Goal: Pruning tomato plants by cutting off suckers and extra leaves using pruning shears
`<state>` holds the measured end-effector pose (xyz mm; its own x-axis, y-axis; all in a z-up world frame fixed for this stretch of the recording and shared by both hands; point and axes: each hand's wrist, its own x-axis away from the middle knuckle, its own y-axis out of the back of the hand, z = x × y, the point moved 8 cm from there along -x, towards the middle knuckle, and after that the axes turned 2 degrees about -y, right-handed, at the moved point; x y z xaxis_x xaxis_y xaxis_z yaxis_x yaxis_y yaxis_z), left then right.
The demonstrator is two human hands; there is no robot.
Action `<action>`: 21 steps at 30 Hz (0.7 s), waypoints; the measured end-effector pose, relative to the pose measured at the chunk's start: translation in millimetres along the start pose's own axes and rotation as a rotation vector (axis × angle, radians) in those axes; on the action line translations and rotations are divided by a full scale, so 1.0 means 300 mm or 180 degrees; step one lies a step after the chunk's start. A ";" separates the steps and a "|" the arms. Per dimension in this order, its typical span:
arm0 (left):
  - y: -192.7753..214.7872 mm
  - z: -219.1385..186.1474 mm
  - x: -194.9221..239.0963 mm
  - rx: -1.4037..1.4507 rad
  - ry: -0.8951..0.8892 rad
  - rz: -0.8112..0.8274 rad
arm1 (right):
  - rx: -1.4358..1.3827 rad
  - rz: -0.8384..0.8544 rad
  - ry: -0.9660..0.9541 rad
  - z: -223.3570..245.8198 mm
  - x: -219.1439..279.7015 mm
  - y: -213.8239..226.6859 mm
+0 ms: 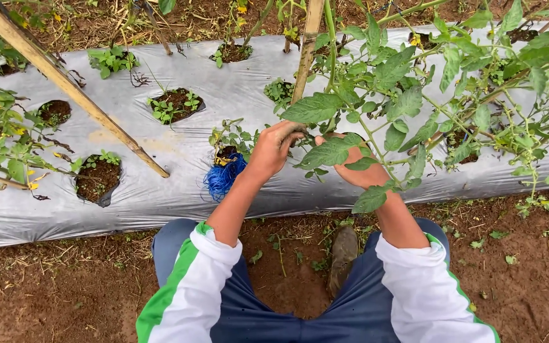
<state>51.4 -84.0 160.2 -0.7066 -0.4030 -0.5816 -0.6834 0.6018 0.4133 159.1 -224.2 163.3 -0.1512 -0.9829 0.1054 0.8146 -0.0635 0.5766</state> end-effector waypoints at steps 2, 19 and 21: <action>0.026 0.081 0.000 0.0078 0.0231 -0.0063 | -0.1045 -0.0236 -0.0172 -0.162 -0.072 0.031; 0.152 -0.270 -0.002 -0.1857 -0.0508 -0.0835 | 0.1237 0.0047 -0.1667 -0.328 -0.006 0.105; 0.078 -0.328 0.009 -0.1900 -0.1124 -0.0720 | 0.1463 -0.0454 -0.1077 -0.309 -0.005 0.165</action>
